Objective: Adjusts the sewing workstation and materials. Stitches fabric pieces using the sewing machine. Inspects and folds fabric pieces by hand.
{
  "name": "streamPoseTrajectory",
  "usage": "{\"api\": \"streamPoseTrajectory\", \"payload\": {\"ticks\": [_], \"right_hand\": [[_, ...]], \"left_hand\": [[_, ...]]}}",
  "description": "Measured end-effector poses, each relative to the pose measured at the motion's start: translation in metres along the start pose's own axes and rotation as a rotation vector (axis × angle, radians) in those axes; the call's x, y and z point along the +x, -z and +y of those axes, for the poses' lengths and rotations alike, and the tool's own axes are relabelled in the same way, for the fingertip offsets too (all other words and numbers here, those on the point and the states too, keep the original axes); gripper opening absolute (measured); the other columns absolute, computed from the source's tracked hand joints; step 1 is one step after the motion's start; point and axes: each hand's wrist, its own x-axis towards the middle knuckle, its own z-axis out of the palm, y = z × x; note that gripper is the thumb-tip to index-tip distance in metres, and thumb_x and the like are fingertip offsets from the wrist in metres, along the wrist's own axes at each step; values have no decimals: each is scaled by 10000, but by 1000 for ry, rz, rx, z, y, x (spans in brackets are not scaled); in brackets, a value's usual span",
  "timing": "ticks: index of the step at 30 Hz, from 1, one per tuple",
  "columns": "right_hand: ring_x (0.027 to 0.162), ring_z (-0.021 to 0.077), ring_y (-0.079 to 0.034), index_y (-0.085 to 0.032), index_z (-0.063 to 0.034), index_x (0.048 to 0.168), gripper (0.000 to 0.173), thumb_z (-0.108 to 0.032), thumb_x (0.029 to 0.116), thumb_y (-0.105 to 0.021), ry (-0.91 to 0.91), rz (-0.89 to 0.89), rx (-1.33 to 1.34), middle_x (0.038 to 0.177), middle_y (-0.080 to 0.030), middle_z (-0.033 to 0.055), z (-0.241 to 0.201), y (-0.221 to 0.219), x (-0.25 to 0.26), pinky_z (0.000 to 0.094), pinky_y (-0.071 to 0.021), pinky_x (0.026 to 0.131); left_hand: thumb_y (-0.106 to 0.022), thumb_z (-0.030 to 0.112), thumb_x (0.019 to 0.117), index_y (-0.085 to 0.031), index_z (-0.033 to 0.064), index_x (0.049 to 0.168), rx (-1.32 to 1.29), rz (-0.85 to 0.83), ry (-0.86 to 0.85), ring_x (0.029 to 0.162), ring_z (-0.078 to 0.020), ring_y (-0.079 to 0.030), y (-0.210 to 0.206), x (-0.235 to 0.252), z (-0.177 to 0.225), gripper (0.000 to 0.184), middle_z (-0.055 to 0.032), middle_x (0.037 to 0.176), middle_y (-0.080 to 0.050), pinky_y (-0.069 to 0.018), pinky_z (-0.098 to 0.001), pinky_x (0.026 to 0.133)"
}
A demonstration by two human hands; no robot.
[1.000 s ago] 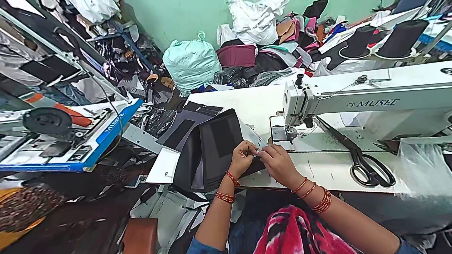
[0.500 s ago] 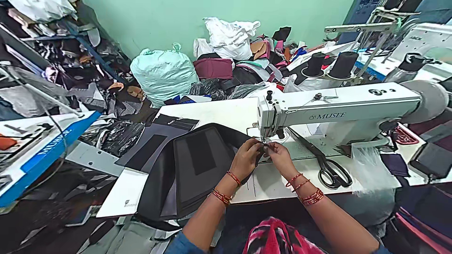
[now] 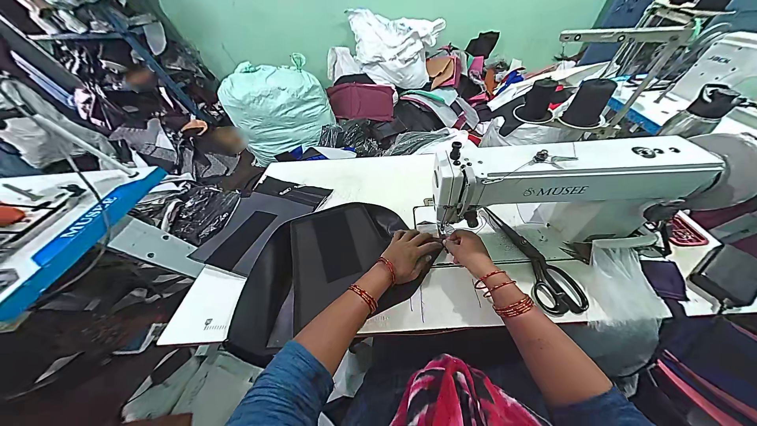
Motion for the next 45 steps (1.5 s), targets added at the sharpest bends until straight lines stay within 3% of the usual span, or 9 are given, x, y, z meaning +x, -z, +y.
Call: {"api": "streamPoseTrajectory", "payload": {"ticks": [6, 10, 14, 18, 22, 25, 29, 34, 45], "right_hand": [[1069, 308, -668, -664, -8, 1217, 289, -191, 1067, -499, 234, 73, -204, 1146, -693, 178, -2, 2, -42, 487, -505, 963], [1006, 334, -691, -745, -23, 1062, 186, -136, 939, -664, 830, 115, -228, 1049, -721, 160, 22, -51, -100, 482, -574, 859], [1210, 361, -657, -723, -41, 1201, 289, -194, 974, -629, 1153, 271, -376, 1234, -715, 153, 20, -96, -113, 486, -539, 1000], [1004, 343, -720, -752, 1, 984, 166, 36, 869, -637, 1189, 288, -476, 1041, -737, 174, -3, -117, -109, 466, -594, 837], [894, 328, -717, -759, -21, 916, 123, 4, 838, -668, 1201, 385, -612, 947, -723, 160, -8, -127, -102, 434, -588, 673], [995, 340, -729, -758, -11, 960, 154, -2, 873, -631, 1189, 430, -645, 1016, -739, 172, -3, -131, -100, 473, -609, 812], [890, 289, -734, -755, 12, 926, 140, -2, 884, -622, 1254, 405, -712, 940, -722, 163, -7, -121, -97, 390, -608, 693], [889, 285, -718, -717, 27, 963, 164, 15, 926, -558, 1288, 437, -544, 928, -708, 155, -2, -110, -82, 361, -600, 749], [988, 261, -714, -689, -22, 954, 164, -64, 976, -532, 1235, 402, -434, 989, -718, 135, 53, -69, -90, 315, -586, 856]], "left_hand": [[-421, 337, 1046, -553, 293, 1490, -43, 41, 75, 1419, -342, -441, -4, 0, -2, 465, -54, 1553, -506, -318, -629, 1090], [-494, 268, 1055, -647, 267, 1412, -100, 100, 38, 1388, -368, -450, -8, 0, -9, 388, -69, 1498, -556, -333, -639, 1071], [-555, 247, 1021, -678, 236, 1379, -140, 151, -21, 1343, -405, -473, -9, 2, -14, 379, -110, 1438, -593, -358, -661, 1016], [-575, 303, 1036, -655, 247, 1403, -135, 35, 20, 1386, -411, -444, 5, 5, -11, 380, -106, 1475, -568, -347, -673, 1046], [-499, 344, 1073, -553, 277, 1495, -74, -129, 69, 1448, -383, -389, 15, 11, -8, 430, -76, 1556, -492, -316, -666, 1092], [-467, 363, 1084, -506, 280, 1527, -29, -165, 73, 1457, -388, -378, 16, 12, -6, 453, -85, 1577, -463, -327, -664, 1089], [-445, 376, 1091, -478, 283, 1544, 38, -191, 70, 1452, -385, -387, 18, 12, -2, 464, -92, 1590, -445, -354, -659, 1060], [-429, 410, 1089, -448, 290, 1561, 61, -189, 80, 1433, -407, -407, 18, 13, 0, 488, -104, 1589, -442, -371, -675, 1034], [-362, 419, 1090, -394, 314, 1588, 37, -122, 447, 1429, -429, -397, 8, 26, 65, 511, -129, 1575, -444, -342, -709, 1043]]}}
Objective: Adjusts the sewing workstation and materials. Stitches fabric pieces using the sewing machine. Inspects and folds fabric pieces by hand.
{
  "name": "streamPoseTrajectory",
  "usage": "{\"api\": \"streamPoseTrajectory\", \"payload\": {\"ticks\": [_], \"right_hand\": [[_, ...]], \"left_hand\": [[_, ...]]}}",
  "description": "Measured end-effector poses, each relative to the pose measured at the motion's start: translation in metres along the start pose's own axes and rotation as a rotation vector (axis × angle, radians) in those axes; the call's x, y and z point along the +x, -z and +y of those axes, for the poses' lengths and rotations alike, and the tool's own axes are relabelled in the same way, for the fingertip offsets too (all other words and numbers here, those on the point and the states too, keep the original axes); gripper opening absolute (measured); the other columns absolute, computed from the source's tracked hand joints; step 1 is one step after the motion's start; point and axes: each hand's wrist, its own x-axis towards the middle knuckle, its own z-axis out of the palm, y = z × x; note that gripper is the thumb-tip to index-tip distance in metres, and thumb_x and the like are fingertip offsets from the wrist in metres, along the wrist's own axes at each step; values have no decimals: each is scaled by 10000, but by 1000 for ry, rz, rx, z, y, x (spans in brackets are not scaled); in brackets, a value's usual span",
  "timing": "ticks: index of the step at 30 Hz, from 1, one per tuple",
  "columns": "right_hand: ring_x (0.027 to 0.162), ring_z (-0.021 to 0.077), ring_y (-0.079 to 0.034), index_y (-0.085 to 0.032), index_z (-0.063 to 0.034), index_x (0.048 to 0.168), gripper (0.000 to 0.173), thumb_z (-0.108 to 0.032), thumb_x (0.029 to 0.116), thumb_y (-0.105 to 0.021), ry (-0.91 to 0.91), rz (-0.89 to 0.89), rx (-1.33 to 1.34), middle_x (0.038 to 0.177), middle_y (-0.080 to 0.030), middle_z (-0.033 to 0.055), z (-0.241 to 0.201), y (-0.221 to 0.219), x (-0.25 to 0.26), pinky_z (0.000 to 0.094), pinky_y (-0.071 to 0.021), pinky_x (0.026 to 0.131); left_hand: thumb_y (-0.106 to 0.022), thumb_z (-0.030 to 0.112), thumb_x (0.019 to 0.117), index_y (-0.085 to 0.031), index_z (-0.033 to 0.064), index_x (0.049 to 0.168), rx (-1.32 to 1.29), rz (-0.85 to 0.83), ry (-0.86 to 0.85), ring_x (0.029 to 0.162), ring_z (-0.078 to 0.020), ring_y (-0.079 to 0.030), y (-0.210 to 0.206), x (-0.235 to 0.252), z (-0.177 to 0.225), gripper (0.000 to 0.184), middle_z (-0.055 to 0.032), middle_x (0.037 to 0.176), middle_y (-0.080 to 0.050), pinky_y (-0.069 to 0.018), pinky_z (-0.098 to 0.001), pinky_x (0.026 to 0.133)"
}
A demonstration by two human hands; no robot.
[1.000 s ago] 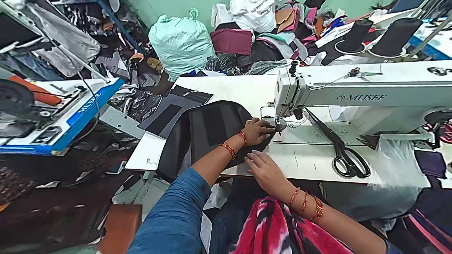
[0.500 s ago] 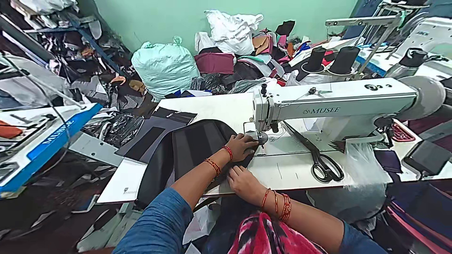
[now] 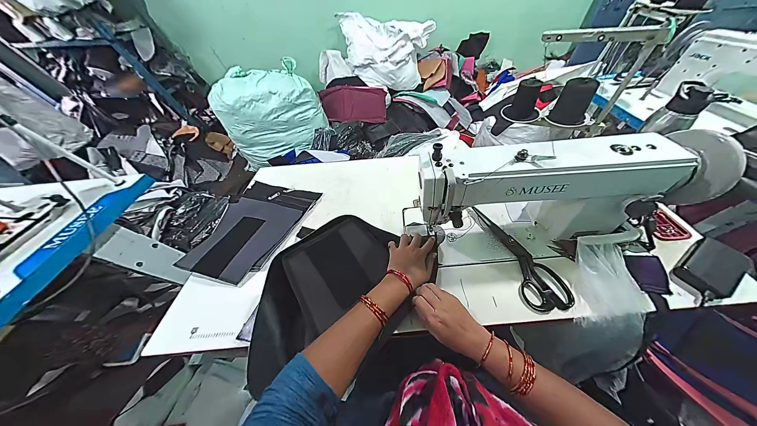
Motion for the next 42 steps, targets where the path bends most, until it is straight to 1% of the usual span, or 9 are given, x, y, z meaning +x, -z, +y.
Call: {"api": "streamPoseTrajectory", "payload": {"ticks": [7, 9, 11, 14, 16, 19, 26, 36, 42], "right_hand": [[1064, 235, -699, -688, -60, 996, 160, -92, 1025, -534, 40, -25, 205, 1034, -725, 110, 14, 14, -16, 309, -552, 968], [1036, 210, -705, -713, -66, 971, 182, -94, 1016, -538, -83, 23, 285, 1026, -734, 94, 25, 18, -13, 301, -565, 939], [1008, 264, -718, -749, -38, 996, 213, -93, 1006, -544, -288, 17, 219, 1048, -737, 130, 44, 28, -2, 382, -596, 882], [1137, 388, -645, -727, -71, 1262, 334, -36, 1020, -499, -607, -195, 150, 1208, -684, 212, 78, 36, 24, 502, -525, 986], [1198, 395, -594, -712, -154, 1322, 400, -30, 1024, -476, -690, -299, 150, 1261, -658, 205, 97, 32, 36, 529, -460, 1035], [1217, 404, -571, -713, -221, 1328, 450, -9, 1009, -477, -701, -395, 100, 1283, -651, 190, 103, 27, 47, 564, -417, 1047], [1247, 416, -554, -701, -234, 1347, 563, 83, 961, -443, -745, -360, 82, 1311, -645, 186, 100, 19, 44, 580, -394, 1071], [1220, 409, -561, -729, -207, 1304, 479, 31, 999, -448, -744, -351, 153, 1299, -649, 186, 104, 21, 45, 579, -386, 1063], [1211, 409, -567, -731, -203, 1302, 503, 60, 976, -453, -735, -342, 150, 1285, -656, 187, 103, 21, 44, 573, -394, 1060]], "left_hand": [[-355, 442, 1081, -379, 331, 1595, -49, 27, 102, 1411, -443, -404, -7, -12, 12, 527, -148, 1572, -440, -343, -681, 1043], [-364, 436, 1075, -393, 332, 1589, -67, 46, 105, 1403, -442, -411, -8, -11, 10, 525, -159, 1559, -450, -345, -678, 1037], [-370, 443, 1074, -408, 324, 1582, -82, 63, 94, 1401, -447, -414, -10, -11, 8, 523, -173, 1552, -453, -347, -677, 1038], [-368, 449, 1062, -422, 333, 1574, -87, 94, 81, 1391, -438, -427, -16, -11, 6, 527, -171, 1537, -470, -352, -658, 1034], [-362, 454, 1062, -427, 343, 1570, -81, 104, 83, 1390, -428, -428, -16, -10, 6, 524, -164, 1533, -475, -356, -648, 1034], [-360, 462, 1063, -436, 350, 1564, -94, 99, 87, 1397, -417, -417, -15, -9, 4, 519, -158, 1531, -474, -354, -637, 1036], [-375, 474, 1055, -471, 333, 1546, -109, 117, 81, 1413, -409, -412, -16, -4, -1, 520, -144, 1533, -487, -345, -635, 1054], [-389, 458, 1051, -498, 309, 1533, -95, 146, 84, 1408, -407, -423, -17, -4, 0, 516, -144, 1515, -510, -350, -631, 1044], [-397, 461, 1043, -509, 325, 1522, -107, 146, 84, 1427, -406, -401, -18, -3, -1, 510, -127, 1518, -512, -348, -636, 1045]]}}
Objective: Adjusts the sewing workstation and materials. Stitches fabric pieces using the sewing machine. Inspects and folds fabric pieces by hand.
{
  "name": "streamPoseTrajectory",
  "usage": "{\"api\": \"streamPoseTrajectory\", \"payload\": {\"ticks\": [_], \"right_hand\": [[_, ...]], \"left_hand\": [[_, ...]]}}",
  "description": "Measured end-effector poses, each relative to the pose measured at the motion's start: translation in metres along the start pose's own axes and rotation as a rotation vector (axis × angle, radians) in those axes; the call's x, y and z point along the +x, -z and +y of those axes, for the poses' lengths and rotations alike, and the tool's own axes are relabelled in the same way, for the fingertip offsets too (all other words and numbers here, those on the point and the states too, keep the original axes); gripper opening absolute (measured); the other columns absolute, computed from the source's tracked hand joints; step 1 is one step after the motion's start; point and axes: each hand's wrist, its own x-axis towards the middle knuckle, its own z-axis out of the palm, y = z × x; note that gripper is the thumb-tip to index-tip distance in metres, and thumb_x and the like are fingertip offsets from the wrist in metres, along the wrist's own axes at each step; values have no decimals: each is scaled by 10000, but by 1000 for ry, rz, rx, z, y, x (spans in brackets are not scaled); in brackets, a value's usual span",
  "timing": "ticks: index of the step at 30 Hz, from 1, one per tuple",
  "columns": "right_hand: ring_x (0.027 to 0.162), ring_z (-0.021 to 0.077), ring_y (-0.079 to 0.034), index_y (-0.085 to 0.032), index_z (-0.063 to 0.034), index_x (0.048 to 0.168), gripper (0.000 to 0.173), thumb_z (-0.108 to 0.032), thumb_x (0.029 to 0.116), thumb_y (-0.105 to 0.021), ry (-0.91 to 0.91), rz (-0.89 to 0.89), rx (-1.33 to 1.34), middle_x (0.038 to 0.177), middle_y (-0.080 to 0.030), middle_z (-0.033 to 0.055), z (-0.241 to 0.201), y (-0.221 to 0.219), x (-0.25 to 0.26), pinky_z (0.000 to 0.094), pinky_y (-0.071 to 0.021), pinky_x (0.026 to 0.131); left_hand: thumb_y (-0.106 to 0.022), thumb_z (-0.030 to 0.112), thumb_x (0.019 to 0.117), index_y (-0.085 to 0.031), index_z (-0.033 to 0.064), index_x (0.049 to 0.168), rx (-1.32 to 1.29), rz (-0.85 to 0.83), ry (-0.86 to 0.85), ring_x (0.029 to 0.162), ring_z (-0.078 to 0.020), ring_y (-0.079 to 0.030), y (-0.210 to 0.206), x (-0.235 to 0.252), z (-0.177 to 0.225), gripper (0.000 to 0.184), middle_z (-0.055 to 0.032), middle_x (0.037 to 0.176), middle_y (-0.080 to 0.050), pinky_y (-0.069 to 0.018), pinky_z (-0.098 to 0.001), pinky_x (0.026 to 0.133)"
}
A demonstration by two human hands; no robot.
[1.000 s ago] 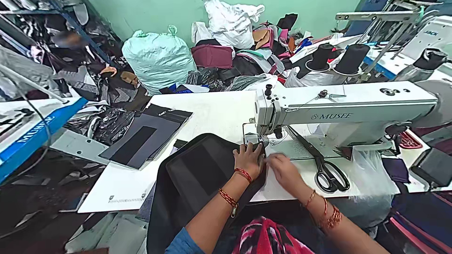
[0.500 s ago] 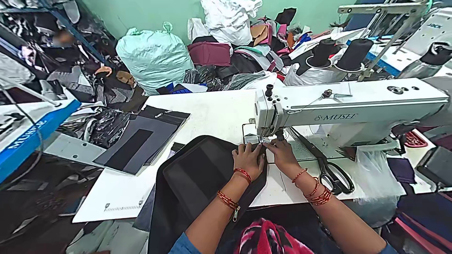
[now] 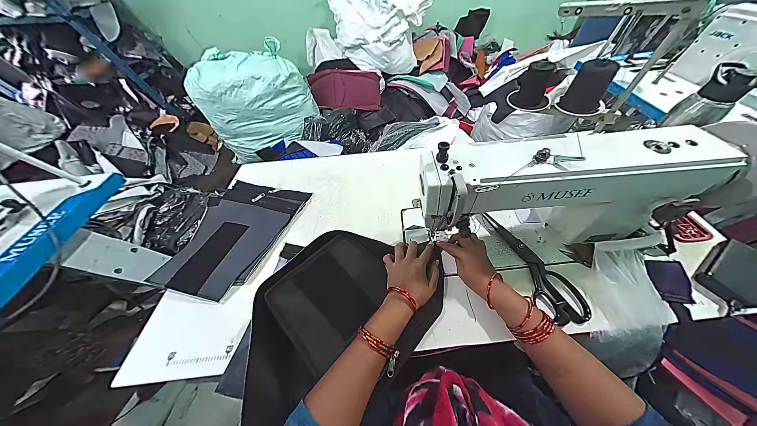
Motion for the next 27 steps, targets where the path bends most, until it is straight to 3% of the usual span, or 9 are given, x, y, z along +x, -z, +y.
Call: {"api": "streamPoseTrajectory", "payload": {"ticks": [7, 19, 27], "right_hand": [[1214, 413, -584, -749, -165, 1265, 466, 67, 970, -473, 44, -5, -14, 1268, -671, 192, -2, 2, -7, 558, -419, 1062], [1218, 427, -582, -704, -177, 1340, 549, 111, 939, -463, 68, -43, -106, 1297, -665, 187, -3, 1, -6, 577, -418, 1056], [1214, 415, -587, -712, -189, 1330, 536, 101, 955, -463, 57, -30, -106, 1285, -667, 186, -2, -1, -5, 568, -420, 1064]], "left_hand": [[-412, 487, 1036, -528, 316, 1509, -49, 3, -12, 1447, -384, -384, -1, 0, -4, 516, -103, 1540, -499, -331, -627, 1064], [-400, 484, 1047, -496, 320, 1529, -30, -47, 19, 1514, -387, -289, 4, 6, -3, 518, -91, 1588, -446, -301, -642, 1101], [-409, 488, 1047, -497, 330, 1526, -5, -53, 39, 1506, -385, -302, 7, 13, -2, 513, -92, 1594, -437, -310, -639, 1095]]}}
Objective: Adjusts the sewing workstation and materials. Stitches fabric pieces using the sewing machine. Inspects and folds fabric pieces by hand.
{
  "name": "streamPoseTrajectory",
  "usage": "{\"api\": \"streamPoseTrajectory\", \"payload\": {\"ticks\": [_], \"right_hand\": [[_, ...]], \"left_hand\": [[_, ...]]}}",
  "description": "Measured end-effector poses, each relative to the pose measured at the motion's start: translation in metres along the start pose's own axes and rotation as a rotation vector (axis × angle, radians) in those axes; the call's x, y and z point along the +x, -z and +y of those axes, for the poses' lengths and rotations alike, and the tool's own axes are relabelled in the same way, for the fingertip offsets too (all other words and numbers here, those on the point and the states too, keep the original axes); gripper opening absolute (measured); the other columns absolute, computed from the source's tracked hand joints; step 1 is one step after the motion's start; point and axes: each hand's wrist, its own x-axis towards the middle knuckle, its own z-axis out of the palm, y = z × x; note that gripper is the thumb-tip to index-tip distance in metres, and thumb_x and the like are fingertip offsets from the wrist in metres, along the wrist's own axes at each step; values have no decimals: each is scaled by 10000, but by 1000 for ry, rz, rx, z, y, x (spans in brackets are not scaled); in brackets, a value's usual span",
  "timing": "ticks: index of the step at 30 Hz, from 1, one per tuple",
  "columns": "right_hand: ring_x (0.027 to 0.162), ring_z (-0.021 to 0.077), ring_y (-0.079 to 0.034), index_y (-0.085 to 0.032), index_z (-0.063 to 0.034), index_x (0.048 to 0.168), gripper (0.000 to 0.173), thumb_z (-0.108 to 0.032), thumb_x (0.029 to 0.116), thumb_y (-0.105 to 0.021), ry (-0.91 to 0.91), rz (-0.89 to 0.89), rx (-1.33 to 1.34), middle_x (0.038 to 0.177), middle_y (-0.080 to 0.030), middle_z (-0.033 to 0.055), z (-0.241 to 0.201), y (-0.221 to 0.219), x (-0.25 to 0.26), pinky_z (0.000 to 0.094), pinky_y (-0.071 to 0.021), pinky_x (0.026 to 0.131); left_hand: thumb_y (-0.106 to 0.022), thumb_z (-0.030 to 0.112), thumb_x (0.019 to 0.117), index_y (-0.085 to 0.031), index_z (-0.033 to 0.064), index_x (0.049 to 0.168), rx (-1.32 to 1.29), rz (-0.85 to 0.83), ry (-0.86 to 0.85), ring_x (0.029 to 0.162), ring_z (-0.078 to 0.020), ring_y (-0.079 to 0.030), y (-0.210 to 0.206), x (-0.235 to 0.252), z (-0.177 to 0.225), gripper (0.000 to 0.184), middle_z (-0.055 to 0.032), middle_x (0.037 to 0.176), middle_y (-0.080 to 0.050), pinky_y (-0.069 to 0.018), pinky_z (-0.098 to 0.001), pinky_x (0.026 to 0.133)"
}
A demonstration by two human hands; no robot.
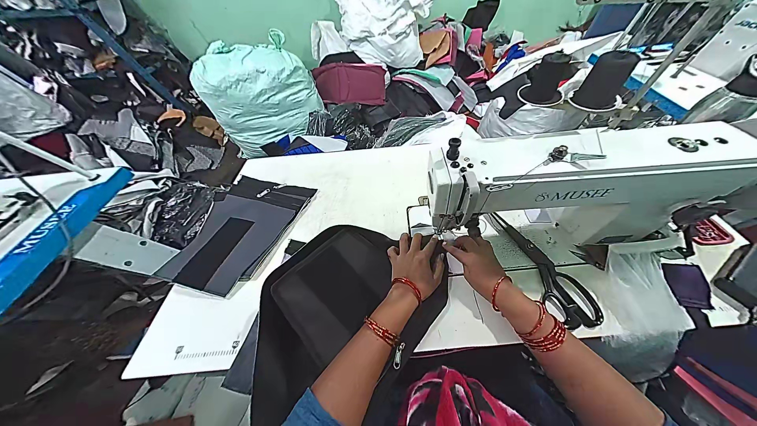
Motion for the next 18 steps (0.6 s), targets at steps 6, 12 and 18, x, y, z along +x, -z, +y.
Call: {"api": "streamPoseTrajectory", "payload": {"ticks": [6, 12, 18], "right_hand": [[1209, 420, -588, -704, -191, 1340, 542, 101, 953, -463, -14, -7, -4, 1286, -660, 196, -2, 0, 1, 569, -416, 1069], [1199, 421, -588, -705, -173, 1337, 515, 82, 965, -458, -45, 19, 11, 1276, -660, 202, -1, -1, 3, 561, -426, 1056], [1262, 407, -553, -702, -121, 1332, 408, -2, 1025, -461, -104, -41, 165, 1308, -637, 223, -1, 9, -2, 527, -401, 1107]], "left_hand": [[-405, 500, 1047, -500, 333, 1522, 16, 5, 36, 1511, -384, -295, 0, 5, 3, 513, -89, 1594, -440, -315, -641, 1094], [-418, 526, 1031, -544, 316, 1484, 6, 32, 89, 1501, -389, -313, 1, 23, 7, 515, -80, 1585, -454, -309, -659, 1091], [-436, 448, 1055, -550, 271, 1489, -29, 29, 31, 1488, -368, -333, 3, 23, 1, 483, -103, 1584, -444, -302, -641, 1100]]}}
